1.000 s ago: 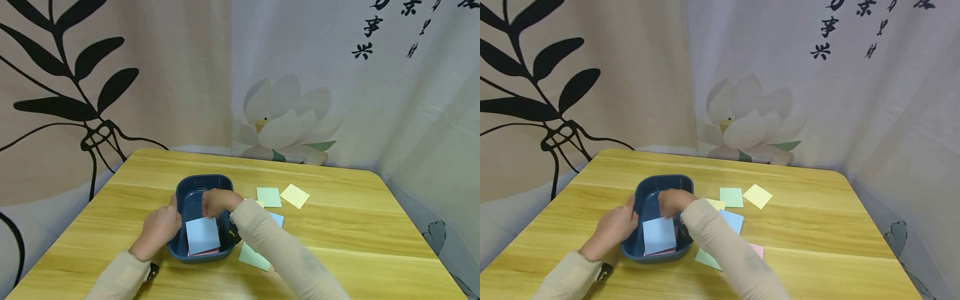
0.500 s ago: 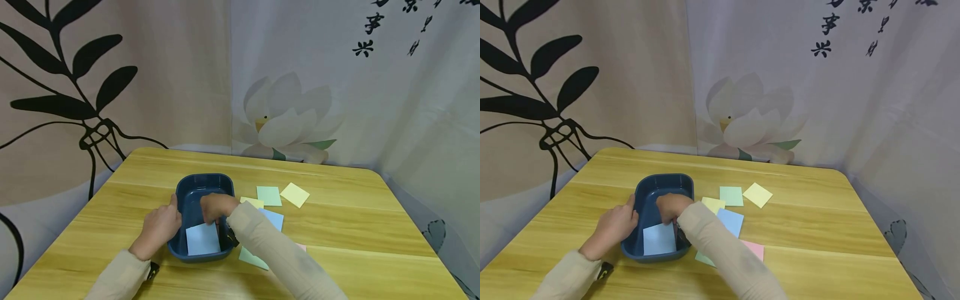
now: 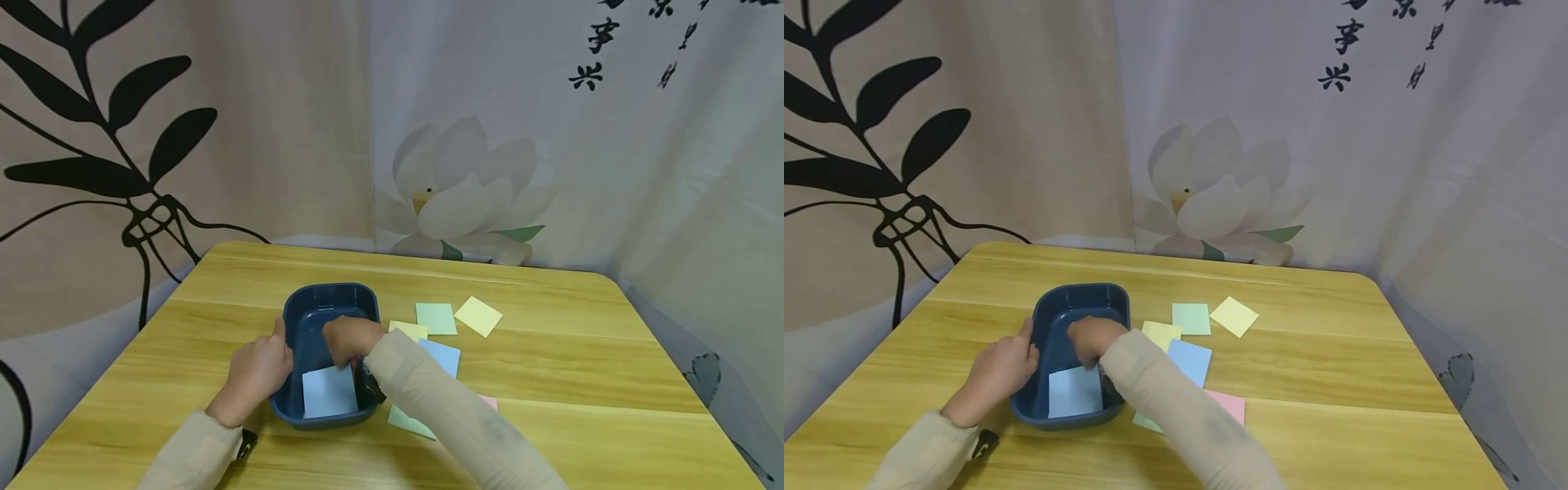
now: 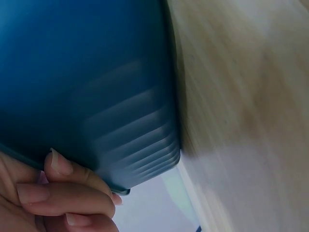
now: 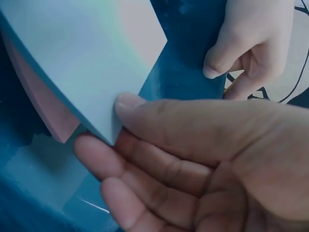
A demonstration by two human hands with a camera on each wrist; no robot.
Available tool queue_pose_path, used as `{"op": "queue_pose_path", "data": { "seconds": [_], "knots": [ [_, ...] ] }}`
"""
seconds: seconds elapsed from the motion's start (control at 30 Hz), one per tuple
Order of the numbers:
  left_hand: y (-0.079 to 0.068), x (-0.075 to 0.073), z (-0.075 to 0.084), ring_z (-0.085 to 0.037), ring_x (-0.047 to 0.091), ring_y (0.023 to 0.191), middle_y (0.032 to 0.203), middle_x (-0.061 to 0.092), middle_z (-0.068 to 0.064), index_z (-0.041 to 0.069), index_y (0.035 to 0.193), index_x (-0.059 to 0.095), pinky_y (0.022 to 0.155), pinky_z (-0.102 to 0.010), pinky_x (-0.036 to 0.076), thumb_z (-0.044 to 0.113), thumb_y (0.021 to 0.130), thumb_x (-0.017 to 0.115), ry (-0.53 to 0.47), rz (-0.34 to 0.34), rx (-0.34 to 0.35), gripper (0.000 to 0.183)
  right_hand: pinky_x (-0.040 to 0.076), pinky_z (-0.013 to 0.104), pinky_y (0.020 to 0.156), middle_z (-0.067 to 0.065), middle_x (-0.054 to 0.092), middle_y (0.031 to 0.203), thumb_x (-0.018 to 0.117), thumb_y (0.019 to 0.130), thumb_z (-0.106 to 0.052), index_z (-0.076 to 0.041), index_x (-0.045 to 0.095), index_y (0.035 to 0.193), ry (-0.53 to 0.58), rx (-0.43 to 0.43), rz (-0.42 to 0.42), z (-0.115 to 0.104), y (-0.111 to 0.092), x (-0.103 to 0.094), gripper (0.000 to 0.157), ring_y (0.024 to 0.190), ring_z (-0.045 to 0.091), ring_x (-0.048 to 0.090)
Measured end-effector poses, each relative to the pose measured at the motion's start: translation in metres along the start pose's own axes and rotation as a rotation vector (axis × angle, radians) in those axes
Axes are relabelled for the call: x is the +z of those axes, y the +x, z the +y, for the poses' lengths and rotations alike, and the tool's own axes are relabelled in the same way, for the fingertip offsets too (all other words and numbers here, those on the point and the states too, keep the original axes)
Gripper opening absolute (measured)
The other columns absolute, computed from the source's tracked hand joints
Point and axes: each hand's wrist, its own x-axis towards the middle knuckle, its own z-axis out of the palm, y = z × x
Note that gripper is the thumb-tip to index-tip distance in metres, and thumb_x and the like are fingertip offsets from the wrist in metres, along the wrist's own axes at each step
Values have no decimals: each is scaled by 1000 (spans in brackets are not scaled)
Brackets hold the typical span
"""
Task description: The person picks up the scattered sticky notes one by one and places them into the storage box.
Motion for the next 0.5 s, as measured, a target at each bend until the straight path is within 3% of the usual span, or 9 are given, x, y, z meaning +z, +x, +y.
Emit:
{"op": "queue_pose_path", "data": {
  "seconds": [0.5],
  "knots": [
    [0, -1, 1, -16, 34, 39, 46, 37, -1, -16, 138, 38, 39, -26, 23, 9, 88, 50, -10, -2, -10, 56, 41, 20, 44, 6, 69, 76, 72, 83, -7, -7, 70, 85, -20, 46, -14, -5, -2, 2, 4, 49, 13, 57]
  ]
}}
